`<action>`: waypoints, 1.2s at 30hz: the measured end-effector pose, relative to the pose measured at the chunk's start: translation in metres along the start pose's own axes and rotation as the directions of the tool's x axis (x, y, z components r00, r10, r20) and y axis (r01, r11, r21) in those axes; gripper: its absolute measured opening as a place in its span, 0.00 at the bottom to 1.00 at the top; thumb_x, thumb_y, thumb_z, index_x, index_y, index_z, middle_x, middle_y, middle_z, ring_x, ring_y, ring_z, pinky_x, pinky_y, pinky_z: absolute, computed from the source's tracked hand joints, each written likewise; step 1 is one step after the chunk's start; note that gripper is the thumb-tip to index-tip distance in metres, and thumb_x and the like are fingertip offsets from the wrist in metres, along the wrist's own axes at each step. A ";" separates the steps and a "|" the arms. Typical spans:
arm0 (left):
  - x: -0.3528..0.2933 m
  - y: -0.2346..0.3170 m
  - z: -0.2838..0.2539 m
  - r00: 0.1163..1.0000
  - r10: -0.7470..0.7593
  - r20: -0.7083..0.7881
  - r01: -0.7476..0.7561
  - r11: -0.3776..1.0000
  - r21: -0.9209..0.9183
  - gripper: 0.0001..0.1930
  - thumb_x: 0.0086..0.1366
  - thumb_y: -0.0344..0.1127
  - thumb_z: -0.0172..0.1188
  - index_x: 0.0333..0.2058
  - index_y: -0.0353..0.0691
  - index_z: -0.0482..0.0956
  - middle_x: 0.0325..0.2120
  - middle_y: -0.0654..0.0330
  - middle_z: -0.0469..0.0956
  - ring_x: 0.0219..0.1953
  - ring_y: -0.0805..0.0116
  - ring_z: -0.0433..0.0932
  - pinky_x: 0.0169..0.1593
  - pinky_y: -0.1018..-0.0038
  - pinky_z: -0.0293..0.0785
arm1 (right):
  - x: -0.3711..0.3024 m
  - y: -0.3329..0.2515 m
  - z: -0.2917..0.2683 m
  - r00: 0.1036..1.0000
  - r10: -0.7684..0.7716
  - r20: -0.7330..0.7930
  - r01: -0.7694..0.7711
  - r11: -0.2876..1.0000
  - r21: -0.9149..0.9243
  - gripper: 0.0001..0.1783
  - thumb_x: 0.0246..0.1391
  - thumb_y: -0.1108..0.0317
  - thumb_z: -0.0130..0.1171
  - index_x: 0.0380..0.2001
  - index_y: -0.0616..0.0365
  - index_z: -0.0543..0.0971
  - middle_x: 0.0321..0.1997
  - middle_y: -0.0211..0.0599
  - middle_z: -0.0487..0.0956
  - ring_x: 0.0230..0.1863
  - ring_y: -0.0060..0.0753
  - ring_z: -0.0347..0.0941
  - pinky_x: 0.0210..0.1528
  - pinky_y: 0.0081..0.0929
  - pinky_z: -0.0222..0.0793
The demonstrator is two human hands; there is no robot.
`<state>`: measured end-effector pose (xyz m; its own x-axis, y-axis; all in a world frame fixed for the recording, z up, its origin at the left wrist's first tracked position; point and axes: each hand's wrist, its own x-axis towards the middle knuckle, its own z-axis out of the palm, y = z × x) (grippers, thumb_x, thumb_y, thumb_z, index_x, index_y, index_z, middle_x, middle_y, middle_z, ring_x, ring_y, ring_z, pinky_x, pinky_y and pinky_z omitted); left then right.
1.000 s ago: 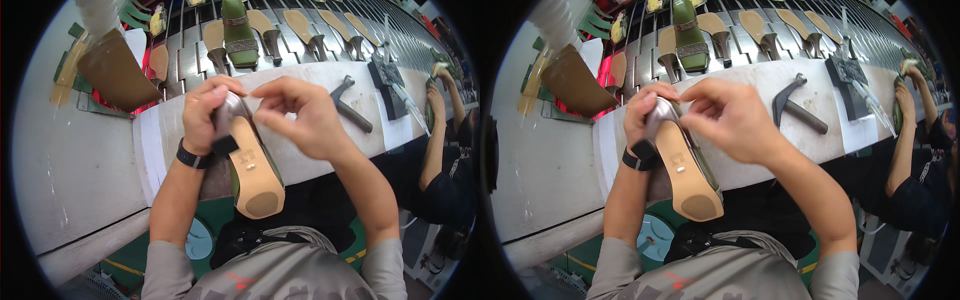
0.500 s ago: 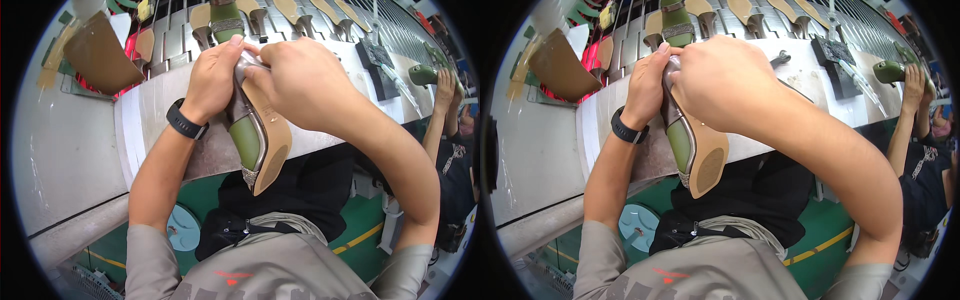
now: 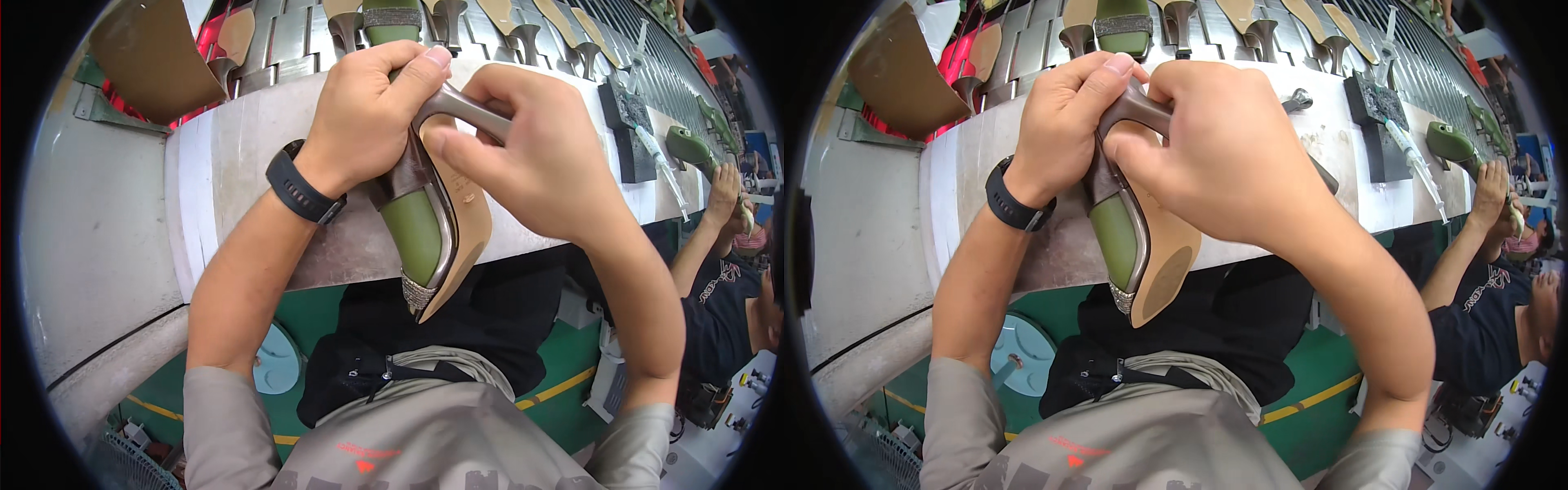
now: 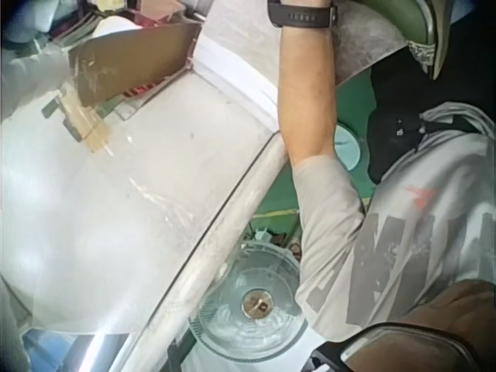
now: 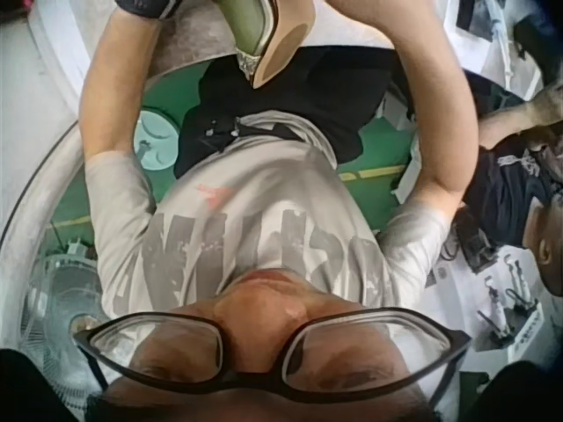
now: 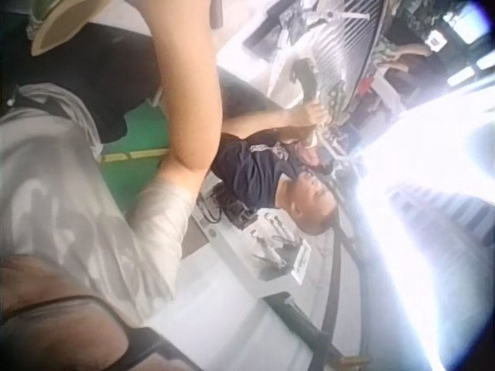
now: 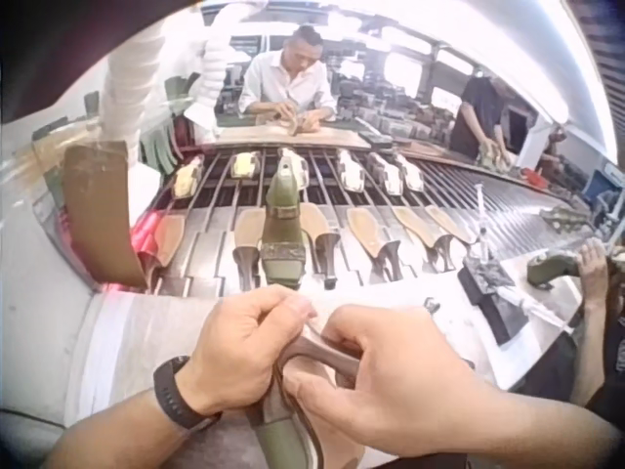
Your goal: The person assembles high-heeled shoes by attaching soles to shoe lasts by hand and hammering along the edges and heels with a hammer.
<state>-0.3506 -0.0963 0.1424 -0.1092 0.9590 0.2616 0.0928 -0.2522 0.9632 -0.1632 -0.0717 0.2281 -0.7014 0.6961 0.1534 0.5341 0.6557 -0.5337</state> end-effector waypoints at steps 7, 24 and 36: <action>0.001 0.003 -0.003 0.998 0.041 0.051 -0.045 0.997 0.066 0.20 0.80 0.45 0.55 0.42 0.32 0.86 0.30 0.65 0.82 0.32 0.81 0.76 0.37 0.80 0.72 | -0.003 0.031 0.021 0.973 0.197 0.121 -0.231 0.821 0.523 0.25 0.57 0.50 0.77 0.37 0.66 0.85 0.34 0.34 0.85 0.36 0.21 0.79 0.39 0.25 0.75; -0.001 0.007 0.002 0.991 -0.105 0.078 0.109 0.993 -0.045 0.14 0.79 0.36 0.57 0.43 0.29 0.85 0.35 0.60 0.86 0.38 0.76 0.81 0.43 0.76 0.78 | -0.009 0.053 0.047 0.925 0.095 0.367 -0.359 0.529 0.769 0.20 0.68 0.53 0.69 0.48 0.59 0.83 0.36 0.26 0.82 0.36 0.15 0.76 0.38 0.23 0.74; -0.005 0.025 0.010 1.000 0.009 -0.027 -0.008 0.999 0.045 0.20 0.78 0.40 0.58 0.30 0.30 0.81 0.19 0.63 0.76 0.26 0.79 0.69 0.30 0.72 0.69 | -0.016 0.030 0.049 0.938 0.205 0.281 -0.345 0.650 0.677 0.20 0.68 0.62 0.69 0.54 0.64 0.80 0.39 0.29 0.83 0.38 0.18 0.77 0.41 0.25 0.77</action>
<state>-0.3377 -0.1059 0.1645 -0.1352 0.9527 0.2722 0.1380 -0.2539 0.9573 -0.1593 -0.0780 0.1687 -0.6809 0.7048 -0.1990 0.2691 -0.0120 -0.9631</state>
